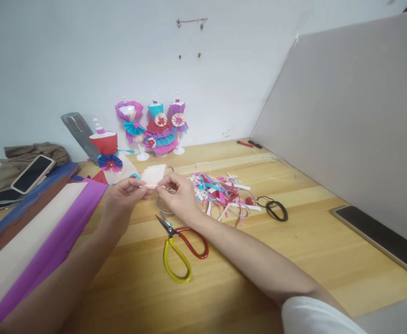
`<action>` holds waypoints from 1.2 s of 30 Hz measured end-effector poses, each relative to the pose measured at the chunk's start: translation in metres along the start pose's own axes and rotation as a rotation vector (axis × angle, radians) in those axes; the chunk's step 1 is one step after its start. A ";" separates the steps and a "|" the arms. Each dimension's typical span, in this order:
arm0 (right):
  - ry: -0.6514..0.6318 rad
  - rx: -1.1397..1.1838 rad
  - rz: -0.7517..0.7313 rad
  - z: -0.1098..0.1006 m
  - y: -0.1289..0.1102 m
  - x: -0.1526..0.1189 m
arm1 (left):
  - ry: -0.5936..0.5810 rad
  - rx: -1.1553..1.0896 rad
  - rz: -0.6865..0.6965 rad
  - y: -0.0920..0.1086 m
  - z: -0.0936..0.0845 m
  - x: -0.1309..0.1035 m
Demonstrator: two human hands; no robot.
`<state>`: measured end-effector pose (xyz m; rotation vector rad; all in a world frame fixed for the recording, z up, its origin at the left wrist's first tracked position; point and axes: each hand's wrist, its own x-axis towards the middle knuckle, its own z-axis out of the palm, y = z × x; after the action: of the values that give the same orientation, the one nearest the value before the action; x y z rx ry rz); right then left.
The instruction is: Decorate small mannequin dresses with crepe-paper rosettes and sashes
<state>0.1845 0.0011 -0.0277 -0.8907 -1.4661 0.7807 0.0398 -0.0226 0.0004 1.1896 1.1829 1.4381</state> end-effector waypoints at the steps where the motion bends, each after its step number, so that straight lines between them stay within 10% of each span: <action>1: -0.001 -0.002 -0.004 0.000 0.000 0.000 | 0.001 -0.017 -0.009 0.001 0.000 0.000; 24: -0.018 0.157 0.092 0.000 -0.008 0.001 | 0.062 0.082 0.153 -0.001 0.001 -0.001; 36: -0.021 -0.091 -0.135 -0.001 0.000 -0.003 | 0.047 0.551 0.564 -0.006 -0.009 0.003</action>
<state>0.1854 -0.0018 -0.0292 -0.8441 -1.5729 0.6298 0.0306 -0.0200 -0.0064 2.0010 1.3940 1.5907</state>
